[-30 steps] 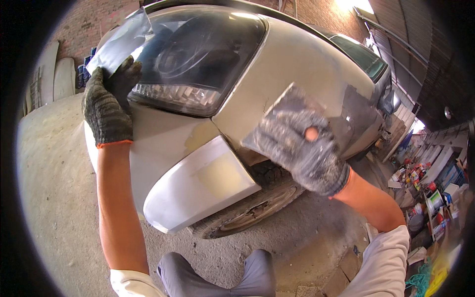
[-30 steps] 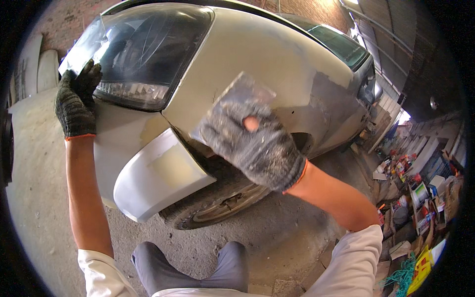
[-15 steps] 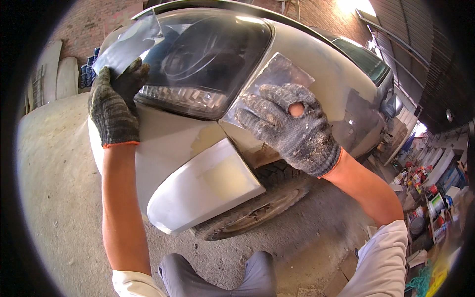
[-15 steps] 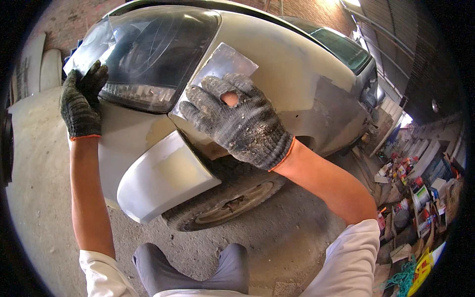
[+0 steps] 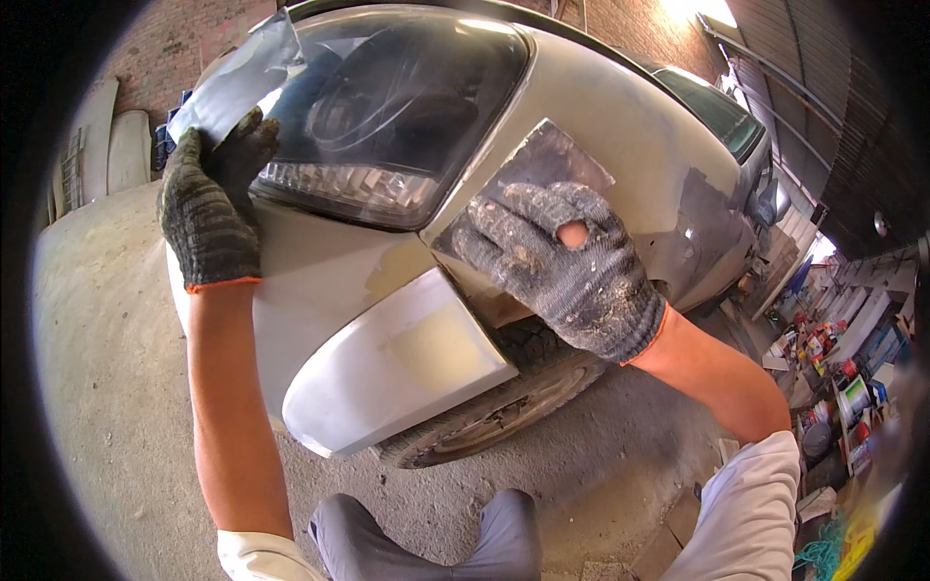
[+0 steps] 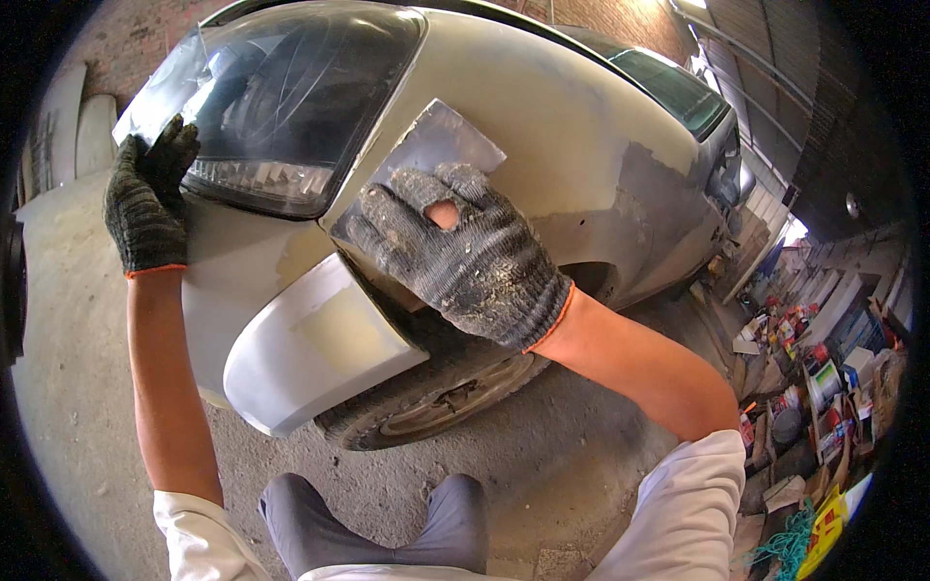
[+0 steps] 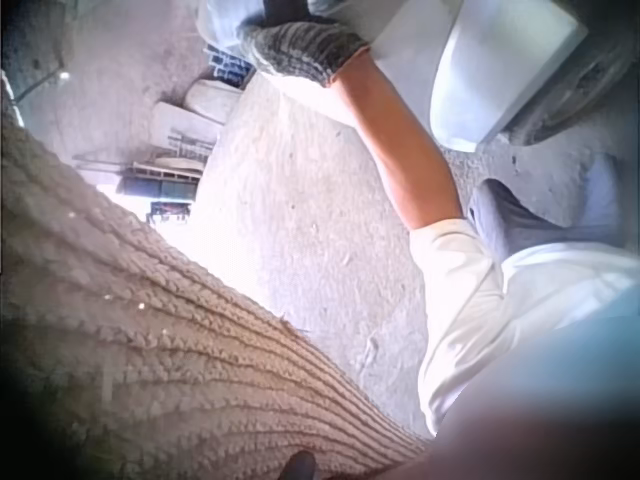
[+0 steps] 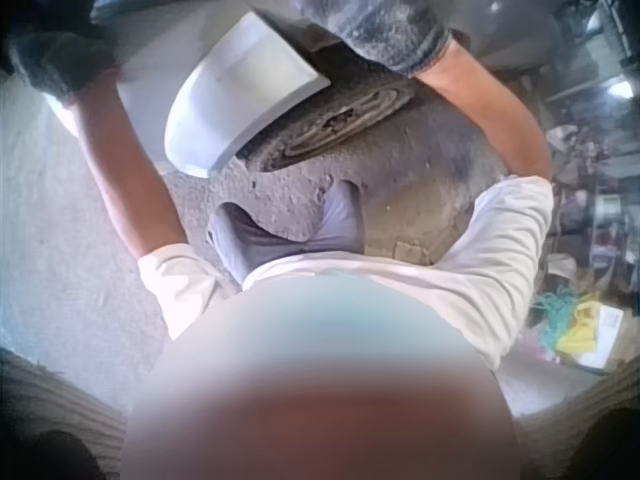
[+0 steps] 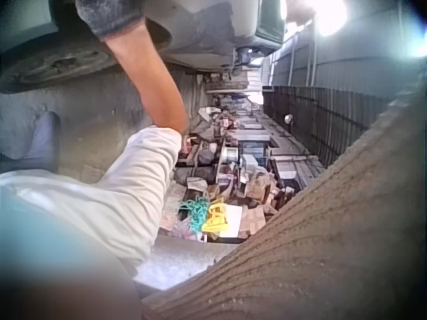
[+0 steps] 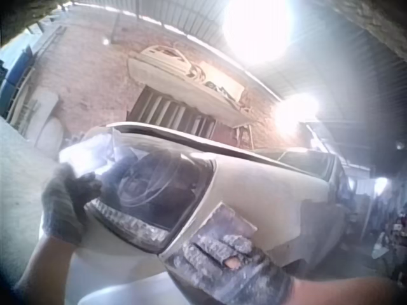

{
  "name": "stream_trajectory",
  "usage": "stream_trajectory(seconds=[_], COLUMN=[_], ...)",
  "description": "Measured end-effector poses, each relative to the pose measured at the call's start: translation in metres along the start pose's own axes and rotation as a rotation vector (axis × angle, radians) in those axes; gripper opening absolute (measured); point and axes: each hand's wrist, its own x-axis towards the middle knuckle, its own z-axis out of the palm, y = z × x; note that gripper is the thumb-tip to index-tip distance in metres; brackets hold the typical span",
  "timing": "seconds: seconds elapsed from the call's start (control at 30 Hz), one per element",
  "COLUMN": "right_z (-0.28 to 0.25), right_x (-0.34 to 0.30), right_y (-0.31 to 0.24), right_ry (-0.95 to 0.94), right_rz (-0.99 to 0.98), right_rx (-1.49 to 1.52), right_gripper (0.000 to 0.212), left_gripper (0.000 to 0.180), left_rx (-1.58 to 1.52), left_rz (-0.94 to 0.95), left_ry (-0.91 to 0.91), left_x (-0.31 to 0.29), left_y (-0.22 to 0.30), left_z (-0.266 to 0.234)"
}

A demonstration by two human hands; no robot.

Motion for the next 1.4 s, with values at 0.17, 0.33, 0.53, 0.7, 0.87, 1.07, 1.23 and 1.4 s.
stream_trajectory(seconds=[0.17, 0.33, 0.53, 0.7, 0.87, 1.07, 1.23, 1.4], right_z=[-0.001, -0.006, -0.008, -0.013, -0.015, -0.017, -0.028, -0.023], right_x=[-0.009, -0.018, -0.026, -0.031, -0.035, -0.043, -0.044, -0.022], right_y=[-0.004, -0.008, -0.010, -0.014, -0.016, -0.021, -0.011, 0.023], right_ry=[-0.057, -0.112, -0.154, -0.179, -0.183, -0.211, -0.185, -0.024], right_rz=[0.005, 0.000, 0.003, 0.015, 0.026, 0.053, 0.283, 0.068], right_rx=[0.083, 0.014, -0.005, 0.014, 0.042, 0.092, 0.394, -0.001], right_gripper=[0.047, 0.049, 0.051, 0.051, 0.050, 0.050, 0.047, 0.044], left_gripper=[0.034, 0.034, 0.033, 0.033, 0.034, 0.037, 0.037, 0.037], left_rx=[-0.089, -0.076, -0.047, -0.041, -0.005, -0.041, -0.050, -0.048], left_rz=[-0.038, -0.033, -0.023, -0.018, -0.013, 0.006, -0.039, -0.023], left_ry=[0.076, 0.012, -0.017, 0.004, 0.010, 0.013, -0.019, -0.016], left_x=[-0.002, 0.000, 0.002, 0.001, -0.002, -0.003, 0.002, -0.001], left_y=[0.001, 0.000, -0.002, -0.001, 0.001, 0.001, 0.000, 0.000], left_z=[0.002, 0.000, -0.004, -0.002, 0.002, 0.001, -0.002, 0.000])
